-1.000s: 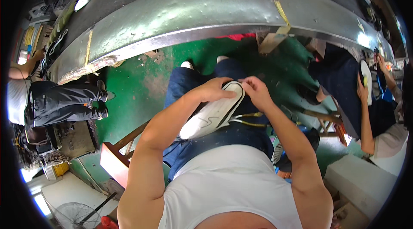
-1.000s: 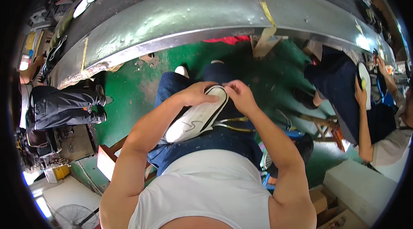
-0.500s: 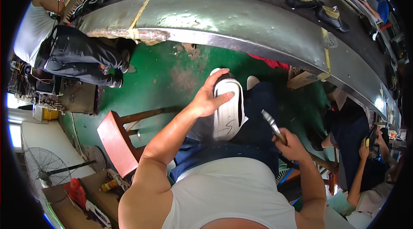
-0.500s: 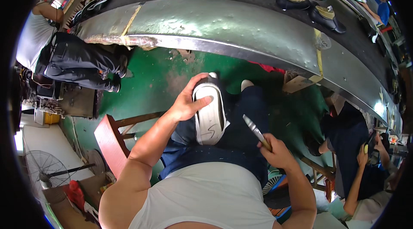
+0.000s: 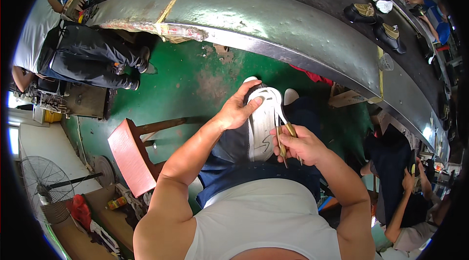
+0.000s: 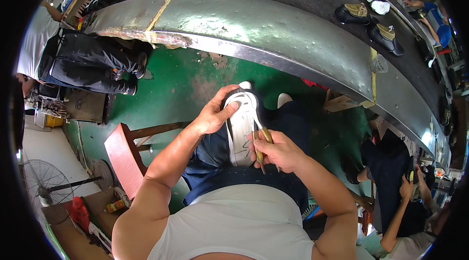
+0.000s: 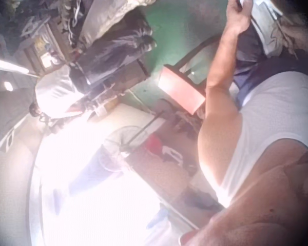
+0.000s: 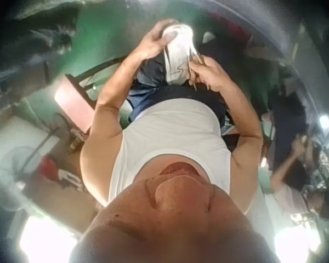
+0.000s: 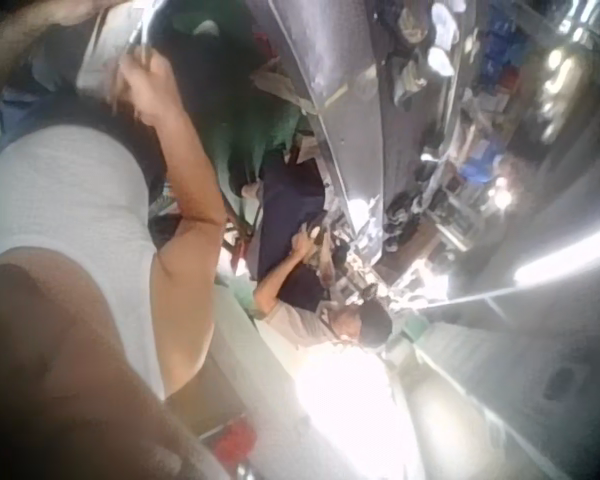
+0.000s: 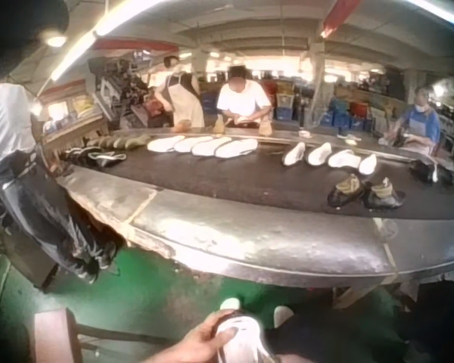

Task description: Manual shoe lasting and assembly on a production line using pliers.

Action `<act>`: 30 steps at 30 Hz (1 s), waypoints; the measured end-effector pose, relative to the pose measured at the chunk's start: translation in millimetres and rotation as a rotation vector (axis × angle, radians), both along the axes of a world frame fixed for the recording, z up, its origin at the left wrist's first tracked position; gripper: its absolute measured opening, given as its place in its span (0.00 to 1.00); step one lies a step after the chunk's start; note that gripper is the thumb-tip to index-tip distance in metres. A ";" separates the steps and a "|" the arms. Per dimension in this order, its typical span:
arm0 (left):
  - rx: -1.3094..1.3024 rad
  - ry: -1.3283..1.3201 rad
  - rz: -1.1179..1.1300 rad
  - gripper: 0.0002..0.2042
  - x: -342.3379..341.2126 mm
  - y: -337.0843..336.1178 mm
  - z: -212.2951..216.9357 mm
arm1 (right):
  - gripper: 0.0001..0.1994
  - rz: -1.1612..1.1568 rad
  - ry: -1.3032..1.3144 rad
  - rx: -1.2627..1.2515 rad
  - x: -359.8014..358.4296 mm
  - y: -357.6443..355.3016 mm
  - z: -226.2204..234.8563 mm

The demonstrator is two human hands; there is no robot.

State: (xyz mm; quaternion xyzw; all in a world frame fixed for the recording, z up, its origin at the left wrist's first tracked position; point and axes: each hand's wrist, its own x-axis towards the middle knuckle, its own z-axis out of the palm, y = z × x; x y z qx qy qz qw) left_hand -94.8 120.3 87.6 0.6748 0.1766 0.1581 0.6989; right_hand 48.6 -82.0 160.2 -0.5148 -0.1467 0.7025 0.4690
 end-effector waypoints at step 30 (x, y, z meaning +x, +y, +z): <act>-0.262 0.065 0.217 0.19 26.2 -1.2 -11.4 | 0.11 0.233 -0.607 -0.101 37.7 -9.6 18.5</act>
